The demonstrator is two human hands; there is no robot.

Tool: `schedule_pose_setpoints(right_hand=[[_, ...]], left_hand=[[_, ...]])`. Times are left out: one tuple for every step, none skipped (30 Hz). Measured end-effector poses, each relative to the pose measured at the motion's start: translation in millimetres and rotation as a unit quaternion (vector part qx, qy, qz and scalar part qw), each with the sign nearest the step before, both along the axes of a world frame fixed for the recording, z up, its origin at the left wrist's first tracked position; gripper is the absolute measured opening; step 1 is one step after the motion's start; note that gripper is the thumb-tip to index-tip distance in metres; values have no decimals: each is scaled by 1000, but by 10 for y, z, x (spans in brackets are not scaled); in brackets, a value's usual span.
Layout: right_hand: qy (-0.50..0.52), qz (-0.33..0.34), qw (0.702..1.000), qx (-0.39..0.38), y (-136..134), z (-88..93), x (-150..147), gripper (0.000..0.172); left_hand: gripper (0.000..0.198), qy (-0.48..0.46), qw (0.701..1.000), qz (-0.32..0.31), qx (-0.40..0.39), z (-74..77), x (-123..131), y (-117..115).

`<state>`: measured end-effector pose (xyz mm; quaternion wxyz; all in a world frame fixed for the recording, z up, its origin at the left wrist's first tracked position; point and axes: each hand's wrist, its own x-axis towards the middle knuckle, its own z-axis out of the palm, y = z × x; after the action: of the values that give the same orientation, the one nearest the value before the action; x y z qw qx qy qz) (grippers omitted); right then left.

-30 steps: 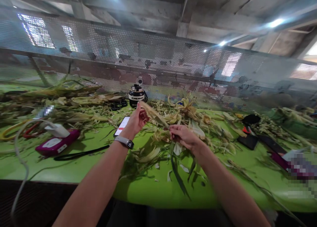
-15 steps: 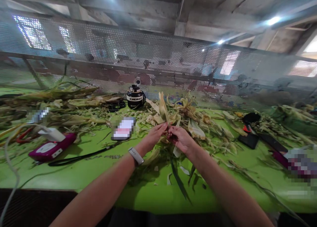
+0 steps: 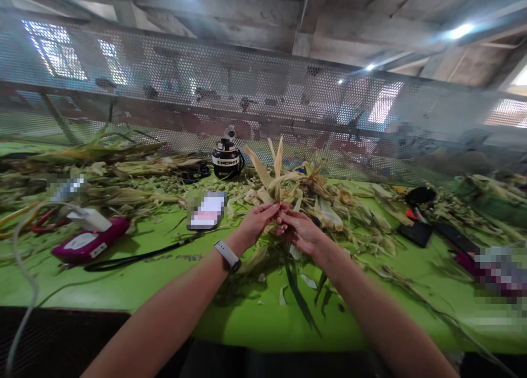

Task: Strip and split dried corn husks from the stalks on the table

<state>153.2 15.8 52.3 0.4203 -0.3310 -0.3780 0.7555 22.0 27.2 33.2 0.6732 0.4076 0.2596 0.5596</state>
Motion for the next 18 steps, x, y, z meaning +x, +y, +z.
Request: schedule_pose_setpoints(right_hand=[[-23,10,1000,10,-4,13,4,20],[-54,12,998,24,-3,30,15,20],[-88,3,995,42,3,53,33,20],[-121,-15,991,63,15,82,59,19],[-149,-41,984,87,31,114,91,18],[-174,-65,976,110,51,150,127,17],[-199,-79,968,132,70,186,165,16],[-227,-83,958,155,86,219,200,16],[-259,-75,945,183,96,247,231,16],[-296,-54,929,217,97,266,252,16],[-336,-23,905,258,88,274,263,18],[-379,15,875,301,70,270,262,19],[-421,52,839,342,44,252,249,21],[-464,87,798,374,14,224,227,23],[-506,115,757,397,-16,186,199,24],[-545,134,719,410,-43,145,169,25],[-576,149,687,418,-63,106,141,24],[-596,163,662,423,-73,72,120,23]], left_hand=[[15,-13,1000,24,-15,37,-22,7],[12,-27,998,53,-35,80,-52,17],[9,-47,994,82,-55,126,-89,29],[8,-59,991,101,-59,171,-130,42],[10,-67,989,114,-62,212,-173,55],[12,-73,987,125,-69,247,-215,68],[13,-78,985,133,-81,276,-252,79],[15,-79,983,139,-88,298,-283,86],[16,-78,982,144,-95,315,-307,88],[16,-74,981,149,-99,329,-324,86],[16,-68,981,153,-101,341,-336,79],[16,-62,981,153,-101,352,-344,69],[15,-56,982,148,-101,363,-350,56],[13,-51,984,140,-100,374,-356,42],[12,-48,986,128,-98,384,-362,29],[10,-45,988,114,-95,394,-371,18],[9,-44,990,99,-92,403,-381,8],[9,-44,991,85,-89,410,-391,2]])
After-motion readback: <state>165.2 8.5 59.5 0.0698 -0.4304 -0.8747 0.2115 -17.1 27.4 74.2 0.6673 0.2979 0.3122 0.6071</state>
